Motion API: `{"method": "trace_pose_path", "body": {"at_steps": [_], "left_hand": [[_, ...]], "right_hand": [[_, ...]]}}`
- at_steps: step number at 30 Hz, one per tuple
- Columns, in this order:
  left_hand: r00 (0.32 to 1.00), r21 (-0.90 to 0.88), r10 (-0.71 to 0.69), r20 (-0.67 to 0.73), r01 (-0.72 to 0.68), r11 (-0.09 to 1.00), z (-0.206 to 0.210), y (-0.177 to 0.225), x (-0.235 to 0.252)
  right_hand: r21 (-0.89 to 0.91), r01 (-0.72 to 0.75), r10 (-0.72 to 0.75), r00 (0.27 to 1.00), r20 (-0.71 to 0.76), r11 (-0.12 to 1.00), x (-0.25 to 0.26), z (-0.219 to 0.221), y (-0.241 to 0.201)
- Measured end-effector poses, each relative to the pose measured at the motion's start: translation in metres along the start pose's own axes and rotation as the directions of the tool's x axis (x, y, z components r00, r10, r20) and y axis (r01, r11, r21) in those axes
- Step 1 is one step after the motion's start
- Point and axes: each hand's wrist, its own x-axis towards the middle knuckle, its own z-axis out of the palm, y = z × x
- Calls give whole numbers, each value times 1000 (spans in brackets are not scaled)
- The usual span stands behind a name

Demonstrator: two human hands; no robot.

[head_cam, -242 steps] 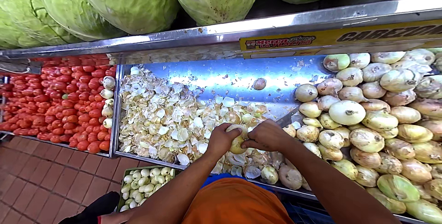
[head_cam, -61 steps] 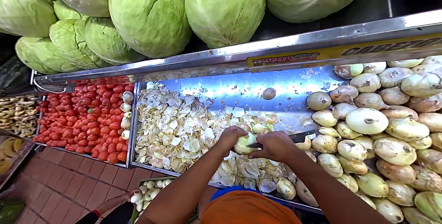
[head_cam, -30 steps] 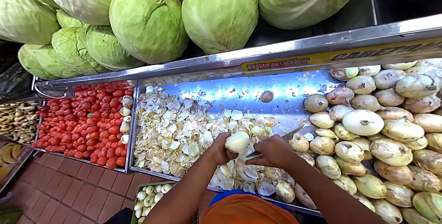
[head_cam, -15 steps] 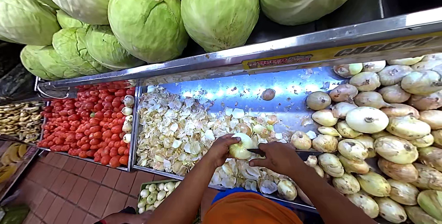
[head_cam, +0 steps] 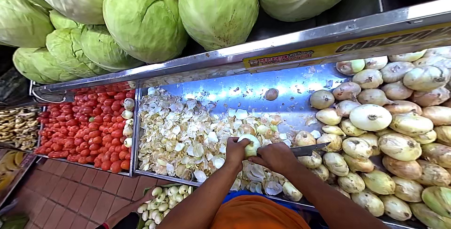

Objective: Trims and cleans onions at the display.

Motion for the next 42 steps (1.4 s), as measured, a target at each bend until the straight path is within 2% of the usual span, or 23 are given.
{"method": "trace_pose_path", "body": {"at_steps": [4, 7, 9, 11, 13, 15, 17, 19, 21, 25, 27, 30, 32, 35, 36, 38, 40, 42], "left_hand": [[997, -118, -70, -39, 65, 991, 3, -3, 14], [980, -144, -166, 113, 181, 973, -6, 11, 19], [973, -108, -168, 160, 187, 977, -13, 17, 19], [975, -47, -135, 176, 145, 988, -22, 19, 18], [972, 22, -90, 218, 87, 996, -28, 21, 16], [962, 87, -63, 266, 41, 995, -29, 22, 11], [950, 138, -49, 309, 6, 990, -28, 24, 6], [952, 185, -43, 302, -14, 983, -25, 26, 4], [970, 183, -54, 235, 10, 983, -22, 27, 6], [972, -30, -187, 143, 193, 981, -25, 35, 15], [960, -74, -229, 160, 243, 967, -28, 38, 15], [944, -47, -238, 229, 255, 966, -34, 38, 12], [945, -24, -203, 255, 217, 976, -37, 37, 10], [941, 34, -166, 294, 163, 986, -39, 42, 5], [932, 64, -158, 325, 145, 987, -40, 44, 2], [895, 118, -123, 429, 79, 990, -38, 50, -7], [784, 174, -45, 619, -81, 982, -36, 50, -15], [656, 234, 43, 754, -329, 915, -34, 50, -24]], "right_hand": [[-5, 90, -90, 994, 63, 996, -4, 4, -6], [-1, 75, -74, 984, 161, 997, -4, 12, -7], [48, 84, -92, 972, 214, 995, -5, 11, 0], [154, 112, -137, 978, 159, 982, -13, 2, 8], [219, 84, -90, 996, 16, 972, -17, -15, 18], [185, 52, -45, 998, -40, 981, -12, -26, 28], [109, 64, -64, 998, -9, 992, -4, -32, 32], [72, 112, -112, 994, 5, 991, 2, -31, 32], [30, 171, -172, 985, 14, 985, 4, -27, 29], [-19, 244, -243, 969, 43, 970, -1, -9, 11], [-11, 229, -228, 970, 83, 973, -1, 1, 8], [84, 204, -218, 951, 221, 975, -5, -7, 15], [238, 161, -203, 965, 164, 958, -17, -17, 27], [499, 29, -3, 999, -52, 866, -27, -24, 45], [536, 1, 51, 995, -82, 844, -27, -25, 47], [568, -19, 59, 997, -53, 823, -24, -29, 44], [618, 2, 29, 999, -40, 787, -24, -31, 35], [651, 18, 60, 994, -97, 759, -27, -29, 29]]}}
